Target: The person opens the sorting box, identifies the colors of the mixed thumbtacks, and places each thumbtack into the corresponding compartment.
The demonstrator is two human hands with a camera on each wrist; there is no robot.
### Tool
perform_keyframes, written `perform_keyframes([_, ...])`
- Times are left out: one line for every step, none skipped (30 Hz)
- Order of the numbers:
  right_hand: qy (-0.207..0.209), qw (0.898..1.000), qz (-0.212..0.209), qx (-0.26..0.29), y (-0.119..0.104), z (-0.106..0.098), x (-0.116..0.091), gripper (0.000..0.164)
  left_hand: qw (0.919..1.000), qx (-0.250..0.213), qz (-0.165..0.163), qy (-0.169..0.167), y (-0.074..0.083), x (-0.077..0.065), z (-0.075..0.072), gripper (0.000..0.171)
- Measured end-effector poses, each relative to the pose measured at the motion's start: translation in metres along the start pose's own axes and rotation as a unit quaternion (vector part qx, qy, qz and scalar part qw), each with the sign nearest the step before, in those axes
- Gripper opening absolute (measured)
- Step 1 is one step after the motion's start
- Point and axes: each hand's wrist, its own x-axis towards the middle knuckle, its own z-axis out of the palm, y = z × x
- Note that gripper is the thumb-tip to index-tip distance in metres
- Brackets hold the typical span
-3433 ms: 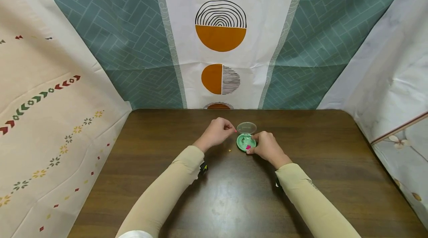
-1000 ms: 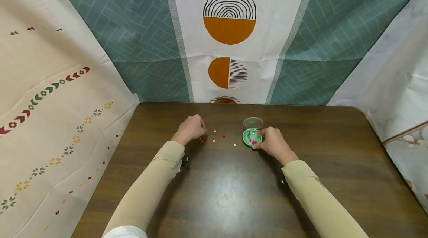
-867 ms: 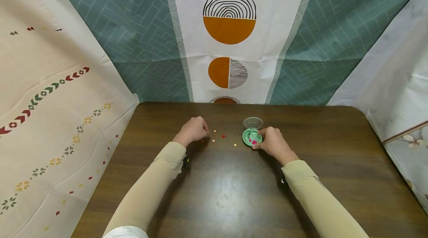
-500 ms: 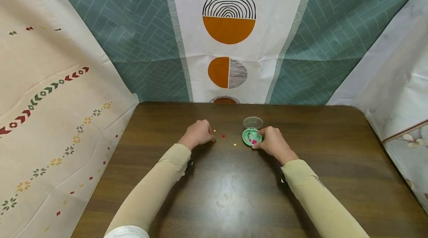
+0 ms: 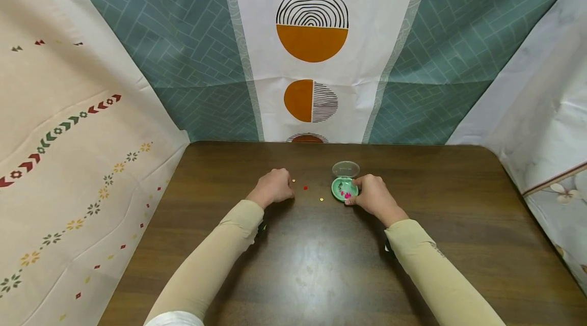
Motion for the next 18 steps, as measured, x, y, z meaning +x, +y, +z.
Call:
perform_keyframes([0.000,1.000,0.001,0.001,0.000,0.000,0.000,0.060,1.0000,-0.006,0.001,-0.004,-0.001,0.000,0.000,0.035])
perform_keyframes([-0.001,1.000,0.003,0.001,0.000,0.000,0.000,0.060,0.9998,-0.017,0.006,-0.008,-0.001,0.000,0.000,0.035])
perform_keyframes([-0.002,1.000,0.003,0.001,0.001,0.000,0.001,0.060,0.9993,-0.033,0.014,-0.012,-0.002,0.001,-0.001,0.034])
perform_keyframes([-0.003,1.000,0.005,0.002,0.001,0.001,0.001,0.060,0.9979,-0.059,0.022,-0.017,-0.003,0.001,-0.002,0.032])
perform_keyframes([-0.002,1.000,0.007,0.002,0.001,0.001,0.000,0.060,0.9947,-0.095,0.032,-0.026,-0.003,0.000,-0.003,0.031])
perform_keyframes([-0.002,1.000,0.007,0.002,0.001,0.001,0.001,0.060,0.9893,-0.135,0.041,-0.035,-0.003,0.000,-0.004,0.029])
perform_keyframes([-0.002,1.000,0.008,0.002,0.001,0.001,0.001,0.060,0.9820,-0.176,0.052,-0.045,-0.003,0.001,-0.006,0.026])
perform_keyframes([-0.001,1.000,0.009,0.002,0.001,0.001,0.001,0.060,0.9728,-0.217,0.059,-0.055,-0.003,0.001,-0.007,0.024])
perform_keyframes([0.000,1.000,0.008,0.001,0.001,0.001,0.001,0.060,0.9630,-0.254,0.063,-0.065,-0.003,0.001,-0.008,0.023])
perform_keyframes([0.001,1.000,0.009,0.001,0.001,0.001,0.001,0.060,0.9526,-0.288,0.063,-0.073,-0.003,0.001,-0.009,0.024])
perform_keyframes([0.001,1.000,0.009,0.000,0.001,0.001,0.001,0.060,0.9441,-0.313,0.065,-0.080,-0.002,0.001,-0.011,0.026])
perform_keyframes([0.001,1.000,0.010,0.000,0.001,0.001,0.002,0.061,0.9383,-0.330,0.065,-0.082,-0.002,0.002,-0.011,0.028])
perform_keyframes([0.001,1.000,0.010,0.000,0.001,0.001,0.002,0.061,0.9341,-0.341,0.065,-0.083,-0.001,0.002,-0.012,0.029])
perform_keyframes([0.001,1.000,0.011,0.000,0.001,0.001,0.002,0.061,0.9319,-0.348,0.064,-0.080,0.000,0.002,-0.013,0.030])
perform_keyframes([0.000,1.000,0.011,0.000,0.001,0.001,0.002,0.061,0.9325,-0.347,0.066,-0.073,0.002,0.003,-0.013,0.030])
perform_keyframes([0.000,1.000,0.013,0.001,0.001,0.001,0.001,0.062,0.9349,-0.342,0.069,-0.064,0.004,0.003,-0.013,0.030])
perform_keyframes([-0.001,1.000,0.013,0.001,0.001,0.001,0.001,0.062,0.9384,-0.334,0.071,-0.053,0.006,0.004,-0.012,0.029])
perform_keyframes([-0.001,1.000,0.015,0.001,0.001,0.001,0.001,0.062,0.9430,-0.322,0.072,-0.041,0.008,0.005,-0.011,0.028])
